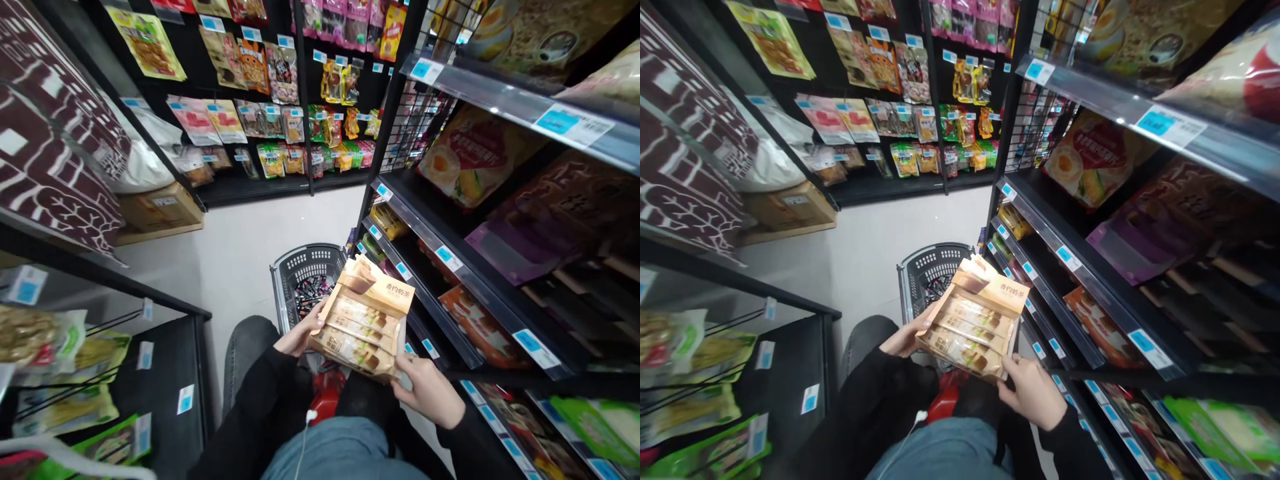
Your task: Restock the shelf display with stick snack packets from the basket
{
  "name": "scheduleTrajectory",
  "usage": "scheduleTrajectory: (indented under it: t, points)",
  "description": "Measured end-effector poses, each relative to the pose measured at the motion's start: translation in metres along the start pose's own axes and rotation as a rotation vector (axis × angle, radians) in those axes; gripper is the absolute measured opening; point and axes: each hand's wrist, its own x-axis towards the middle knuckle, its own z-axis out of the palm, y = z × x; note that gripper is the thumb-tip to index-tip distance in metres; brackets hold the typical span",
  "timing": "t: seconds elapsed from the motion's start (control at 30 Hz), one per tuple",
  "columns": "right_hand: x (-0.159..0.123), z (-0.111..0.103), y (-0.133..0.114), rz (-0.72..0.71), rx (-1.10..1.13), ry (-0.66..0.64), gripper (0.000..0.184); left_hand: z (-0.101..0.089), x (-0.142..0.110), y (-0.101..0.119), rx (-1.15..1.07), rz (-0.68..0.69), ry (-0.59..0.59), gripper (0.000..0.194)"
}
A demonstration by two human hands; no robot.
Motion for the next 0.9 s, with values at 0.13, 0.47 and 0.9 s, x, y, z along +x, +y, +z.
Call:
scheduleTrajectory:
  t: [0.13, 0.47, 0.9]
  points:
    - [-0.001, 0.006, 0.0, 0.044, 0.066, 0.028, 0.016, 0.005, -0.019, -0.02, -0.003, 0.142, 0.087, 0.08]
    - [0.003, 0.032, 0.002, 0.174, -0.013, 0.336, 0.025, 0.004, -0.035, -0.072, 0.001, 0.278, 0.164, 0.092]
    - [-0.018, 0.057, -0.014, 0.171, -0.106, 0.818, 0.024, 0.022, -0.035, -0.09, 0.021, 0.251, 0.226, 0.091]
